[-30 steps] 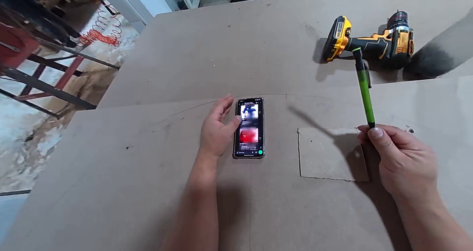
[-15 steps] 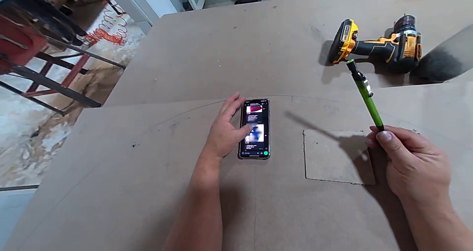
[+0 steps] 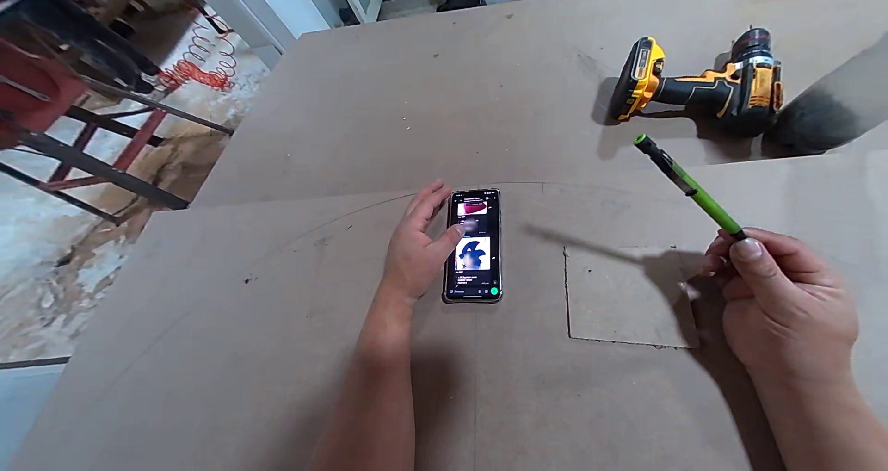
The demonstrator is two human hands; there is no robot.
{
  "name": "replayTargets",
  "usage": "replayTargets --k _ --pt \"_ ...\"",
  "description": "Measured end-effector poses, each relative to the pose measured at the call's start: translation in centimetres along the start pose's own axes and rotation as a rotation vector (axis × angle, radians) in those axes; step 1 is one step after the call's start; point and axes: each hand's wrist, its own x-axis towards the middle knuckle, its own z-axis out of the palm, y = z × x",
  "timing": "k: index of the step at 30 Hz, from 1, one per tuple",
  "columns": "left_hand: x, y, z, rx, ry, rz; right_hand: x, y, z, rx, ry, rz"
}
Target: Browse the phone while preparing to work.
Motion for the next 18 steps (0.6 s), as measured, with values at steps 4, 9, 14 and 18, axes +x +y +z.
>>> replayTargets --k 4,9,14,18 --pt "-0.02 -0.10 -0.04 -0.002 0.002 0.001 -0.01 -0.05 -0.01 0.026 0.007 0.014" --pt "-0.04 -0.24 0.03 0.005 -0.002 0.003 0.03 -0.12 0.00 0.032 0.023 0.017" --pt "-0.04 -0.02 -0.27 0.003 -0.054 0.032 0.17 -0.23 0.03 0.080 0.051 0.036" --pt "-0.05 0.28 -0.33 0.042 -0.098 0.020 0.14 -0.53 0.23 0.107 0.099 0.092"
